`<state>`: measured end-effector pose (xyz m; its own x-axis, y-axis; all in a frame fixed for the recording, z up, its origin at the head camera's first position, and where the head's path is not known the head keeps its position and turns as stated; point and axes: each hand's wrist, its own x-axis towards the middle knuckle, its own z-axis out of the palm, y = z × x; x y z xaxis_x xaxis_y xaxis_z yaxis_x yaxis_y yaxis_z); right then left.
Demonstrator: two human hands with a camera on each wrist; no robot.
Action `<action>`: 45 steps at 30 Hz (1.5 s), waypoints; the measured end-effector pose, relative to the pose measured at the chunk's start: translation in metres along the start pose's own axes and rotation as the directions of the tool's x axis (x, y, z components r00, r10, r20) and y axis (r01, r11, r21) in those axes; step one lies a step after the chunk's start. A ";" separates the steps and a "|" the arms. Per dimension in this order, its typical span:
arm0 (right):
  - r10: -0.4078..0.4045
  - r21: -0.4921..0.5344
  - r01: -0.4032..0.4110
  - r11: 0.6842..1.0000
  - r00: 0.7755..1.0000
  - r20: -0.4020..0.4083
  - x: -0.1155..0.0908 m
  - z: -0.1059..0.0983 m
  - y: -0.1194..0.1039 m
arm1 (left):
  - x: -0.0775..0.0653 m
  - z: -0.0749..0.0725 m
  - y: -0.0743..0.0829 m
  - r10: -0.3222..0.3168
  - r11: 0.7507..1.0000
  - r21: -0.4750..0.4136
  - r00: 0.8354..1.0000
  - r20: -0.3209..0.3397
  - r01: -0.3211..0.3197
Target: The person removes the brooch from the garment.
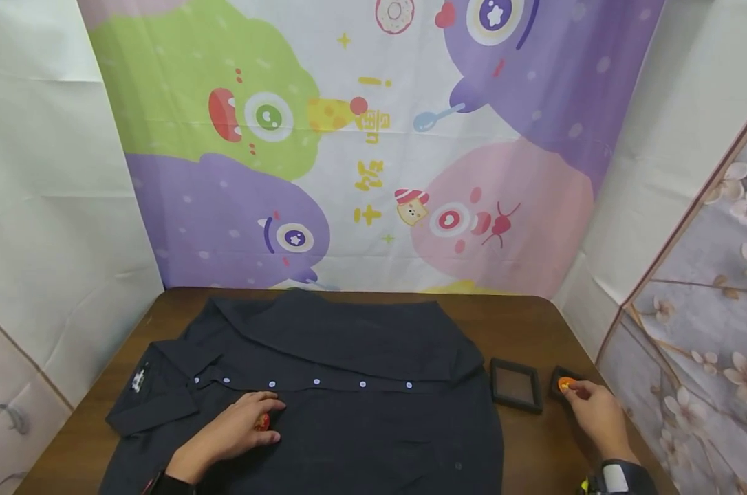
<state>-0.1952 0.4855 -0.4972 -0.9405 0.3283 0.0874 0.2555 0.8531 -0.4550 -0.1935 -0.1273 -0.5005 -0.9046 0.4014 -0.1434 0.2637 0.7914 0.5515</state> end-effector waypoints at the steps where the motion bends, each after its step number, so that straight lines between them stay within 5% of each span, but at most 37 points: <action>1: 0.003 0.004 -0.003 1.000 1.000 0.002 0.000 -0.001 -0.001 | 0.001 0.000 0.000 0.000 1.000 0.001 1.000 -0.001 0.000; 13: 0.014 0.015 -0.014 1.000 1.000 -0.023 -0.003 -0.001 0.004 | 0.004 -0.002 0.005 0.003 1.000 -0.002 1.000 -0.005 -0.003; 22: -0.096 0.010 0.098 0.995 0.990 -0.099 -0.012 0.002 0.002 | 0.000 0.001 0.003 -0.028 1.000 -0.014 0.999 -0.030 0.028; 28: -0.084 0.037 0.087 0.996 0.993 -0.085 -0.013 0.004 -0.006 | 0.002 0.002 0.004 -0.025 0.999 -0.022 0.998 -0.055 0.024; 37: -0.102 0.038 0.097 0.995 0.982 0.160 -0.009 0.006 -0.018 | -0.005 0.001 0.002 0.001 1.000 -0.005 0.995 -0.096 -0.002; 45: -0.106 0.030 0.102 0.994 0.978 0.178 -0.012 0.005 -0.024 | -0.003 0.000 -0.003 -0.007 1.000 -0.018 0.995 -0.101 0.006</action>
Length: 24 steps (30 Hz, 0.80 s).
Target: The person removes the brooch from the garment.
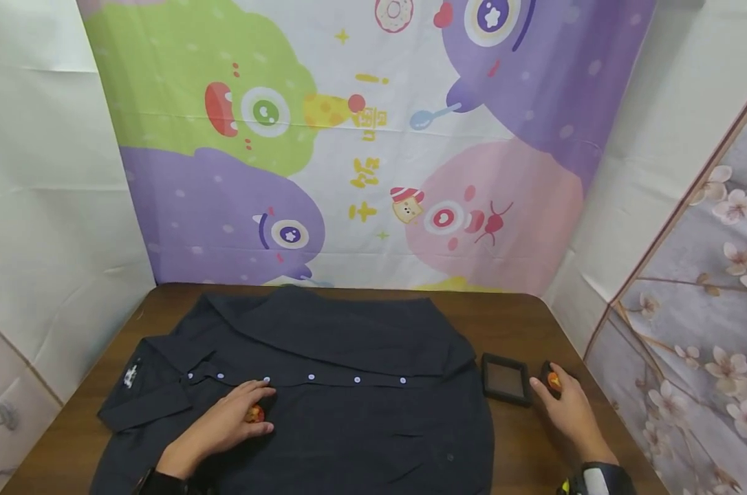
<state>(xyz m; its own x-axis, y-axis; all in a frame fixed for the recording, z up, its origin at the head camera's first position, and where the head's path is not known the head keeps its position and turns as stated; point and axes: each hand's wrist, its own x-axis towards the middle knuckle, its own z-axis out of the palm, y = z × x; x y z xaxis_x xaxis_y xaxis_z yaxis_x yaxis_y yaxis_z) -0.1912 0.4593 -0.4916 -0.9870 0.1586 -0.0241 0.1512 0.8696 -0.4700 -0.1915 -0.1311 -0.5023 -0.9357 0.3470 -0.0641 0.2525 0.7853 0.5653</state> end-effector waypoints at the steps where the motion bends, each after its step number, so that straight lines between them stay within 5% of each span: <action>1: -0.005 -0.001 0.005 1.000 1.000 -0.010 -0.001 0.001 0.000 | 0.000 0.000 0.000 -0.010 1.000 -0.005 1.000 0.007 0.010; 24: -0.008 -0.005 0.008 1.000 1.000 -0.021 -0.008 0.009 -0.017 | -0.001 -0.006 -0.003 -0.010 1.000 -0.018 1.000 -0.006 0.010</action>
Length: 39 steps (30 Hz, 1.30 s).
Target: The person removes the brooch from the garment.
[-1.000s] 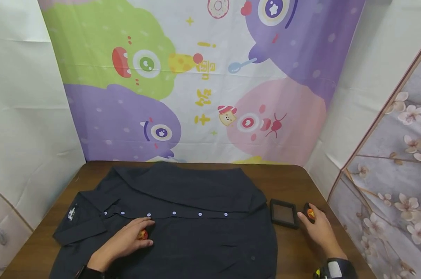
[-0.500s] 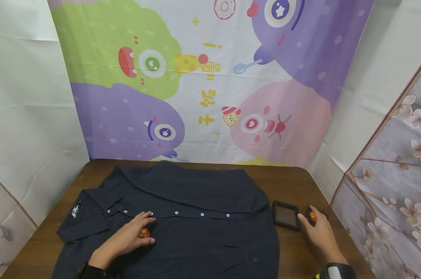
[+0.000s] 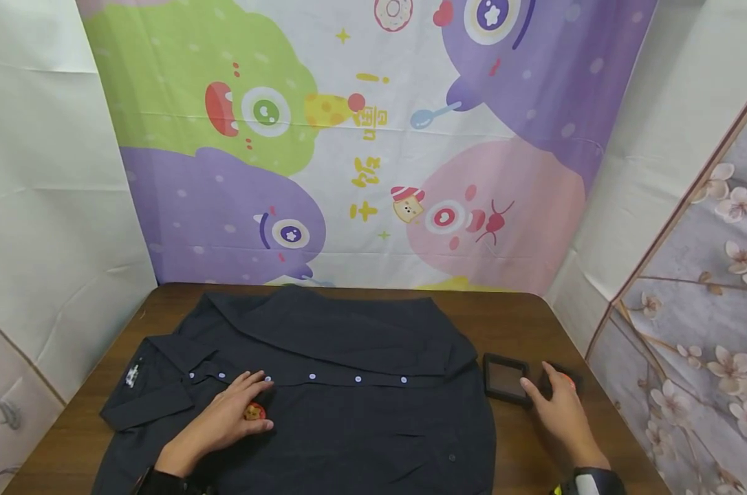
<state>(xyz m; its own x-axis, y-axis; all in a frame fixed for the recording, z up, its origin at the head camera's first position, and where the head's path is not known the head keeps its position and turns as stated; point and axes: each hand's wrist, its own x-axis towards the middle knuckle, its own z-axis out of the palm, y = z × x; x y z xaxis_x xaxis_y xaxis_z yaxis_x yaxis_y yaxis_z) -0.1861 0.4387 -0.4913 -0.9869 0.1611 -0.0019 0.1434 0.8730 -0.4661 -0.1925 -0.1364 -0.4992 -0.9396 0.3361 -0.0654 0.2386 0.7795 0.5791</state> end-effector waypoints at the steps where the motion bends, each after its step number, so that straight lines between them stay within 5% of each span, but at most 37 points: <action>1: -0.001 0.005 0.001 1.000 1.000 0.005 0.000 0.000 -0.001 | 0.000 0.000 0.000 -0.003 1.000 0.000 1.000 0.000 0.003; 11: -0.109 0.062 0.111 0.992 0.993 -0.036 -0.001 -0.001 -0.020 | -0.001 -0.001 0.000 -0.016 1.000 -0.009 1.000 -0.011 0.016; 39: -0.172 0.117 0.180 0.977 0.982 -0.076 -0.009 0.011 -0.059 | -0.003 -0.004 0.000 -0.030 1.000 0.001 0.999 -0.014 0.030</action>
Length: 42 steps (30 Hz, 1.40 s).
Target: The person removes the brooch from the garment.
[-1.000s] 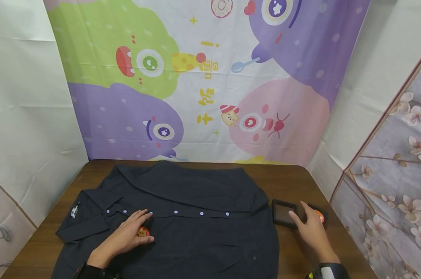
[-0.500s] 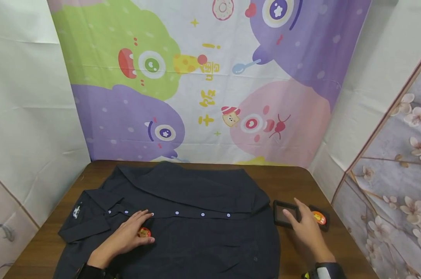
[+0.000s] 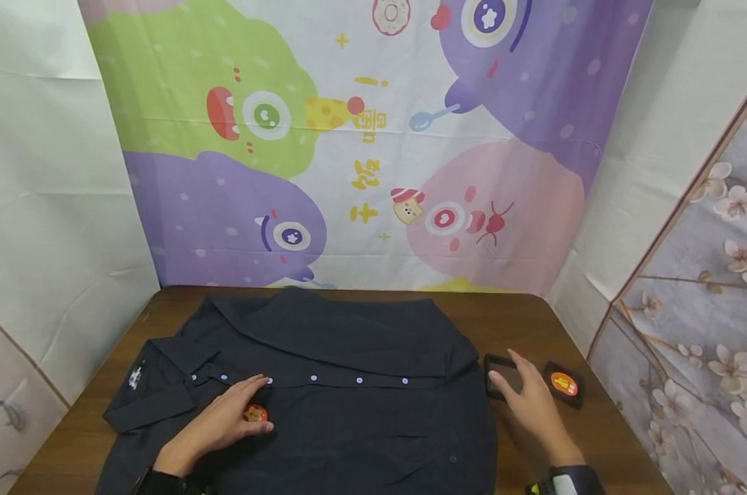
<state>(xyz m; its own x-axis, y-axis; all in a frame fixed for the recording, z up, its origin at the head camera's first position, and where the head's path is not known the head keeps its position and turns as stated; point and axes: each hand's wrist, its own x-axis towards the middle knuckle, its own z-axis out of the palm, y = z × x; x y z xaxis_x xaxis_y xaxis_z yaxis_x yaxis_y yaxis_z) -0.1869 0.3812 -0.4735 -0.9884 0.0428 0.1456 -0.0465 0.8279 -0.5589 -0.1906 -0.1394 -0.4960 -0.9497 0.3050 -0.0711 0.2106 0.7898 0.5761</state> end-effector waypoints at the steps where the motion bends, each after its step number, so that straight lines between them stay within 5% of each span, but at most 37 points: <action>1: -0.001 0.004 0.001 1.000 1.000 0.004 0.000 0.001 -0.003 | 0.000 0.000 -0.001 0.001 1.000 0.005 1.000 -0.002 -0.001; 26: -0.129 0.037 0.133 0.990 0.987 -0.096 -0.001 0.036 -0.038 | 0.000 0.000 -0.006 0.027 0.999 0.023 0.999 -0.025 -0.027; 42: -0.172 0.081 0.178 0.981 0.981 -0.085 -0.001 0.052 -0.052 | 0.001 -0.001 -0.011 0.026 1.000 0.013 0.999 -0.033 -0.025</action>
<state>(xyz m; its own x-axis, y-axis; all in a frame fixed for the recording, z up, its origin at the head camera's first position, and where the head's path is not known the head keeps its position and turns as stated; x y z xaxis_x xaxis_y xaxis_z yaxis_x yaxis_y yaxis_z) -0.1912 0.3086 -0.4869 -0.9498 -0.0522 0.3085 -0.2337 0.7740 -0.5884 -0.1934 -0.1479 -0.5016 -0.9511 0.3074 -0.0291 0.2375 0.7886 0.5672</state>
